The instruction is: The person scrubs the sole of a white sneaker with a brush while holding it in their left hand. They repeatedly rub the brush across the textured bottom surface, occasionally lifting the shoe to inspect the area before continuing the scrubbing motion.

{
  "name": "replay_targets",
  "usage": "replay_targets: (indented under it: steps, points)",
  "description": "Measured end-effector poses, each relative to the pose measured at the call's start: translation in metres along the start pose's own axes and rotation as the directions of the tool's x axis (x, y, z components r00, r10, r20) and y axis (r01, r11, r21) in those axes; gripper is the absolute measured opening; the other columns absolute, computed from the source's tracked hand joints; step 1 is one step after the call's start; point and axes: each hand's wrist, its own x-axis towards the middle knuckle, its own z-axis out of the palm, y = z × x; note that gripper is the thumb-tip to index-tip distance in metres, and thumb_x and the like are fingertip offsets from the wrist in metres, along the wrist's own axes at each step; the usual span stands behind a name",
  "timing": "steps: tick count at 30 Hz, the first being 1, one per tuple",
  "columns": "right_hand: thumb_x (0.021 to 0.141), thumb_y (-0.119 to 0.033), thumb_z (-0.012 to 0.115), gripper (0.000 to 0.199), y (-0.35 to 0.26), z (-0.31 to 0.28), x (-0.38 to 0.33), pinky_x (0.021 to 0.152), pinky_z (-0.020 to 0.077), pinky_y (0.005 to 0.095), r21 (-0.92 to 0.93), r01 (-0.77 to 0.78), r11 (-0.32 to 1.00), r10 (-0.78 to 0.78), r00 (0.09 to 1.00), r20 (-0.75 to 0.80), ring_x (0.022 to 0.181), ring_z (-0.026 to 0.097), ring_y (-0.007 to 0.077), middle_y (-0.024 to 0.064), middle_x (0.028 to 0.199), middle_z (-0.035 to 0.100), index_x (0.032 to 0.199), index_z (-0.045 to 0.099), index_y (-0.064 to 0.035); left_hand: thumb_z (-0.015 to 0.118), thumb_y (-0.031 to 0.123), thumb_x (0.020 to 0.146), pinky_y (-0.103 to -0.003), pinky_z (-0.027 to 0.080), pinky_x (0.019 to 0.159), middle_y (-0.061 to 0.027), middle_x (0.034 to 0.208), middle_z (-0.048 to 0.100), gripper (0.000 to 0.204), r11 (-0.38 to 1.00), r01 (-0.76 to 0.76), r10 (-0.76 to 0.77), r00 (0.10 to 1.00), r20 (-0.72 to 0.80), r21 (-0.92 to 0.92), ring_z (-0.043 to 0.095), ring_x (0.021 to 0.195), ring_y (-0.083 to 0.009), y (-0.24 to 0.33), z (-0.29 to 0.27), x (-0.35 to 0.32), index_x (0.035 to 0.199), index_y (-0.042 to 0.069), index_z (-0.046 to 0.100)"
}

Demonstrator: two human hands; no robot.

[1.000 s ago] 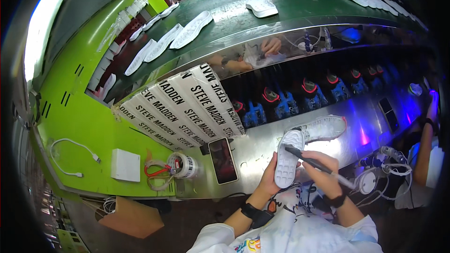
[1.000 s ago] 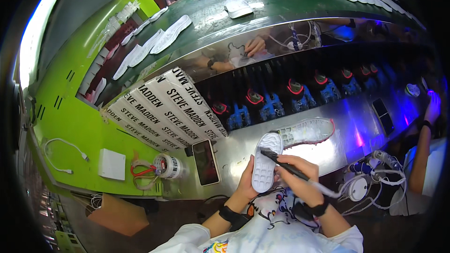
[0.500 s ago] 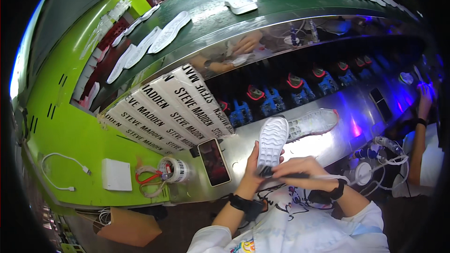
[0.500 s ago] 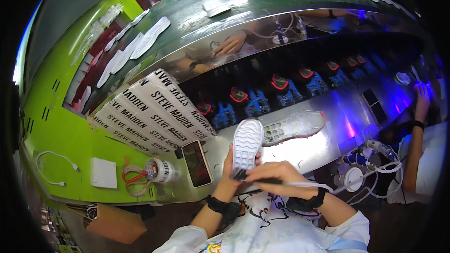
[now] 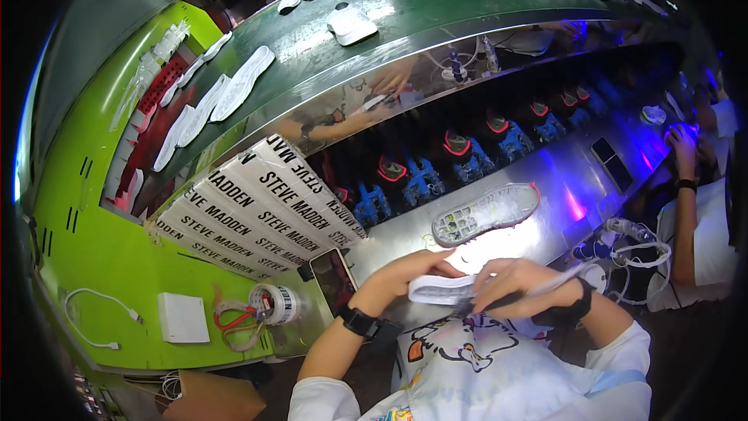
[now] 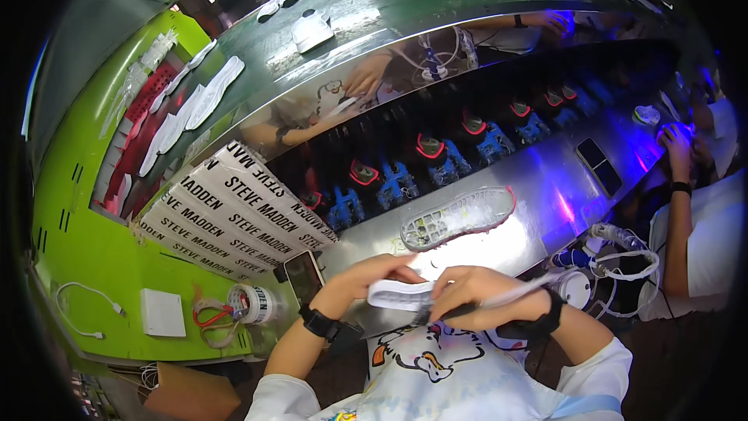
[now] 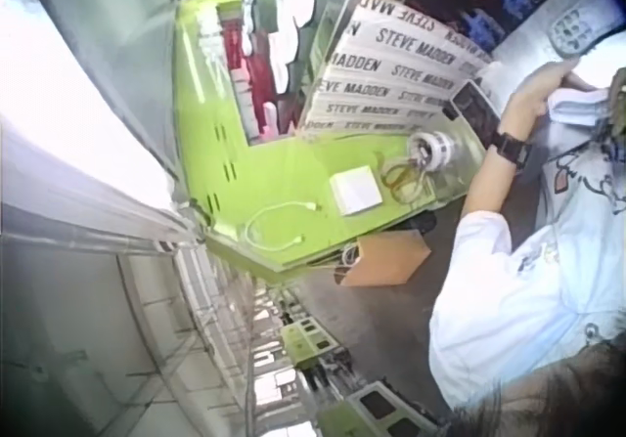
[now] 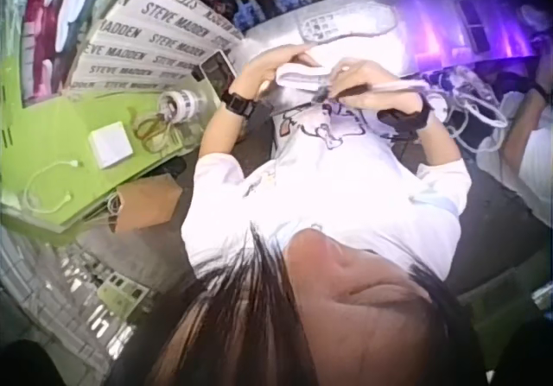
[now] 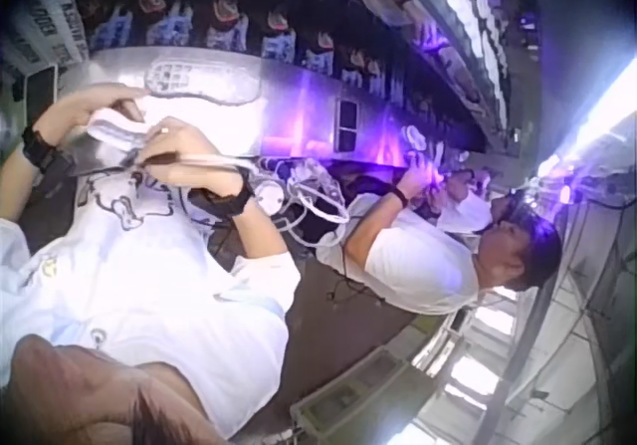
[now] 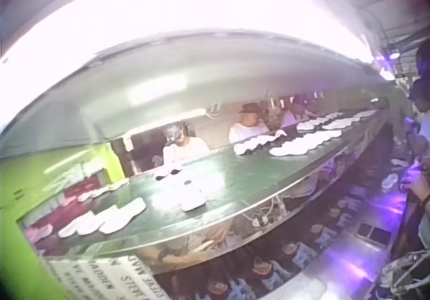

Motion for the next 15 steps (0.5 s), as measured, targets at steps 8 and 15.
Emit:
replay_targets:
  steps: [8,15]
  points:
    - [0.076,-0.004,0.066,0.022,-0.007,0.022,0.025,0.067,0.049,0.0257,0.632,-0.135,0.763,0.456,0.806,-0.377,0.071,0.06,0.0091,0.0034,0.075,0.065,0.098,0.067,-0.0009,0.034,0.036,0.093,-0.043,0.034,0.103,-0.0142,0.139,0.037,0.054,0.138,-0.46,0.706,0.667,-0.239,-0.877,0.04,0.123,-0.035,-0.033,0.05,0.016,0.138,0.007,0.031]
    - [0.075,-0.003,0.064,0.021,0.005,0.053,0.035,0.075,0.05,0.0281,0.286,-0.076,0.955,0.208,0.86,-0.467,0.083,0.065,0.0176,0.0112,0.087,0.067,0.095,0.067,-0.0016,0.046,0.04,0.089,-0.042,0.041,0.094,-0.0114,0.121,0.05,0.054,0.041,-0.456,0.739,0.613,-0.281,-0.889,0.049,0.108,-0.0257,-0.047,0.037,0.025,0.131,0.006,0.04]
